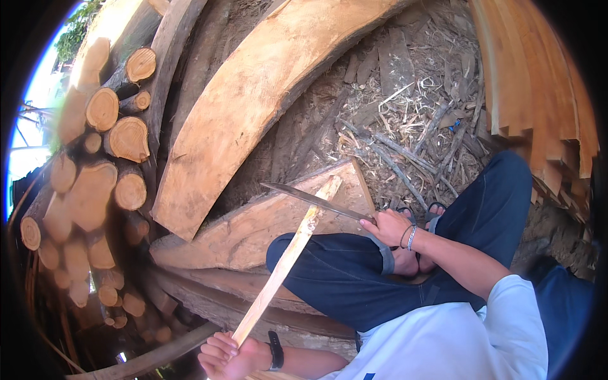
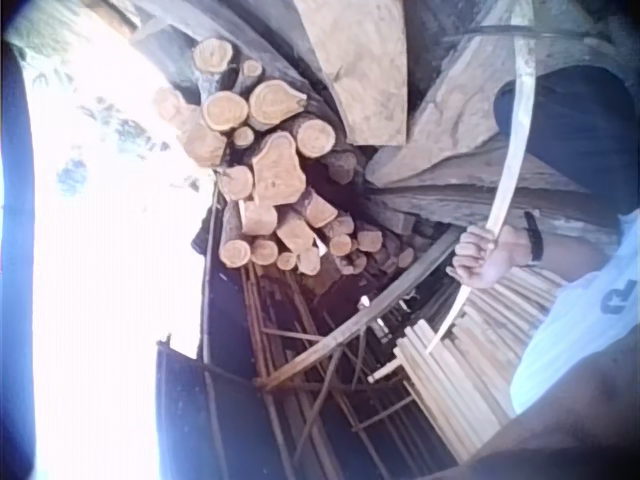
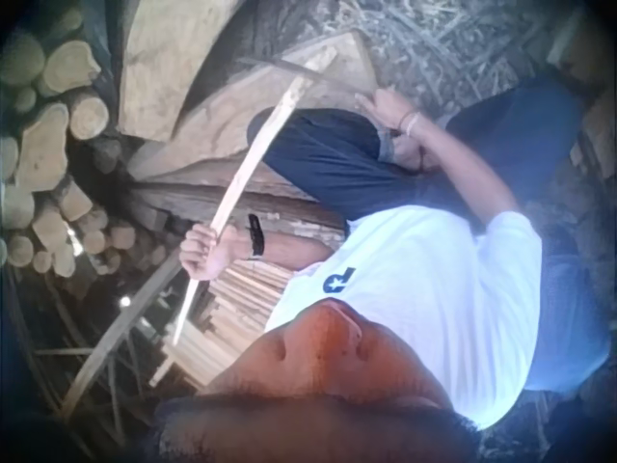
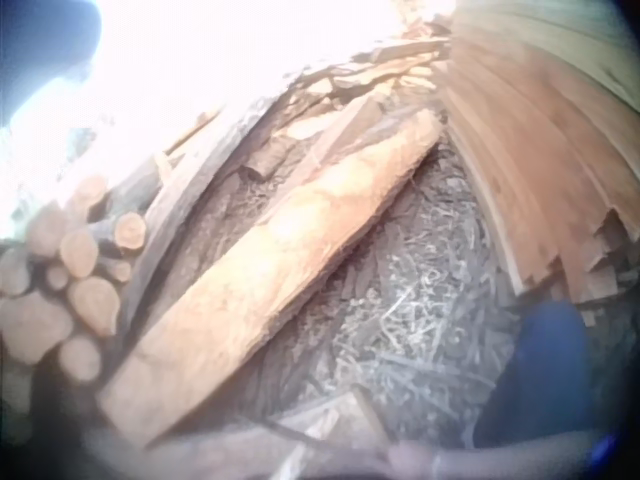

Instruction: The person shaves a piece of wood using a handheld blade, removing thin layers of material.

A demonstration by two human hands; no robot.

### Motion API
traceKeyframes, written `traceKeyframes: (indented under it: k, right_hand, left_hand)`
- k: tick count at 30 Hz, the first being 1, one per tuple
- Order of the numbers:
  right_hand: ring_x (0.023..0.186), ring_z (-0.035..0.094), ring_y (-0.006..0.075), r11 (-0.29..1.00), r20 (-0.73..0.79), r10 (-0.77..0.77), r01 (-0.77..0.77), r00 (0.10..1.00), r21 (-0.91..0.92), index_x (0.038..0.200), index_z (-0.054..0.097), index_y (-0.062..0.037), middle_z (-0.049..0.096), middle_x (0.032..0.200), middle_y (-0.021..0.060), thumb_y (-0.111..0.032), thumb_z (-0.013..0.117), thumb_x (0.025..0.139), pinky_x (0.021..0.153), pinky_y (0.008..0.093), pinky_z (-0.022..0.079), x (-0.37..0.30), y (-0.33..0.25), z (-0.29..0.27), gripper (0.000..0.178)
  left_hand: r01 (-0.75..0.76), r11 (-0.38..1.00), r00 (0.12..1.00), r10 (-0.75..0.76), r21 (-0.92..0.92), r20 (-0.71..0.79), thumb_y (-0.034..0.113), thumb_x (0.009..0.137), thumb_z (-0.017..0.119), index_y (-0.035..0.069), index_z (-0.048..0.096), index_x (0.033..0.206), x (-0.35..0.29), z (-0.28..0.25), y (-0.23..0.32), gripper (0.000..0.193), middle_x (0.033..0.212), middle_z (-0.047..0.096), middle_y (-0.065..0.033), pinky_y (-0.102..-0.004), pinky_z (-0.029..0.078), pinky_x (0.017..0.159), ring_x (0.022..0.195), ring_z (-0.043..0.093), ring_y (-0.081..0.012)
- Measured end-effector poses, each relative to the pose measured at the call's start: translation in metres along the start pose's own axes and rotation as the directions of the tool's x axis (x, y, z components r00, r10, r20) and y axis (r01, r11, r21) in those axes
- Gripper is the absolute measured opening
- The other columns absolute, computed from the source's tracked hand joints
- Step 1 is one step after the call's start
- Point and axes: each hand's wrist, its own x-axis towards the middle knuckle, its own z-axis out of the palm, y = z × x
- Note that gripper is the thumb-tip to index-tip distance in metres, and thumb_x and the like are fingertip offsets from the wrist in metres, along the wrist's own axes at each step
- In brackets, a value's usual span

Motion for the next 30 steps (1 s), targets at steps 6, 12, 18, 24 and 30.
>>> traceKeyframes:
  k: [6, 12, 18, 24, 30]
  right_hand:
    - [0.081, 0.064, 0.0467, 0.979, -0.046, 0.182, -0.177, 0.982, 0.101, 0.071, 0.064, 0.0125, 0.061, 0.073, 0.0338, -0.058, 0.040, 0.092, 0.078, 0.0489, 0.051, 0.044, 0.038, 0.008, 0.077]
    - [0.083, 0.065, 0.0432, 0.981, -0.014, 0.191, -0.190, 0.982, 0.047, 0.084, 0.066, 0.0080, 0.065, 0.079, 0.0306, -0.056, 0.053, 0.086, 0.080, 0.0463, 0.052, 0.050, 0.060, 0.019, 0.065]
    - [0.082, 0.066, 0.0412, 0.979, -0.046, 0.204, -0.204, 0.978, -0.002, 0.085, 0.069, 0.0011, 0.066, 0.081, 0.0273, -0.037, 0.065, 0.076, 0.079, 0.0458, 0.052, 0.054, 0.074, 0.028, 0.040]
    - [0.086, 0.065, 0.0414, 0.984, -0.201, 0.104, -0.130, 0.974, -0.120, 0.086, 0.067, 0.0015, 0.066, 0.086, 0.0268, -0.030, 0.068, 0.076, 0.081, 0.0468, 0.052, 0.055, 0.088, 0.036, 0.033]
    - [0.088, 0.064, 0.0418, 0.975, -0.156, 0.200, -0.213, 0.967, -0.067, 0.087, 0.063, 0.0038, 0.066, 0.085, 0.0262, -0.026, 0.069, 0.076, 0.081, 0.0489, 0.051, 0.052, 0.081, 0.032, 0.032]
  left_hand:
    - [-0.004, 0.999, 0.993, 0.010, -0.054, 0.115, 0.018, 0.092, 0.042, 0.016, 0.025, 0.056, -0.012, 0.007, 0.004, 0.039, 0.050, 0.022, 0.0021, -0.0215, 0.020, 0.039, 0.040, 0.022, -0.0084]
    - [-0.028, 0.981, 0.986, 0.058, -0.191, 0.156, 0.027, 0.087, 0.044, 0.014, 0.030, 0.060, -0.035, -0.002, 0.012, 0.034, 0.052, 0.023, -0.0012, -0.0297, 0.025, 0.042, 0.044, 0.022, -0.0126]
    - [-0.014, 0.992, 0.965, 0.046, -0.124, 0.259, 0.025, 0.082, 0.050, 0.014, 0.031, 0.059, -0.045, -0.006, 0.016, 0.033, 0.051, 0.026, 0.0011, -0.0269, 0.022, 0.044, 0.043, 0.023, -0.0111]
    - [0.023, 0.990, 0.944, 0.024, -0.138, 0.329, 0.025, 0.073, 0.055, 0.015, 0.031, 0.056, -0.054, -0.007, 0.021, 0.031, 0.050, 0.027, 0.0011, -0.0264, 0.022, 0.044, 0.043, 0.024, -0.0102]
    - [0.098, 0.986, 0.986, -0.078, -0.138, 0.146, 0.024, 0.075, 0.061, 0.016, 0.029, 0.057, -0.033, -0.038, 0.017, 0.037, 0.048, 0.028, 0.0028, -0.0207, 0.024, 0.040, 0.039, 0.027, -0.0075]
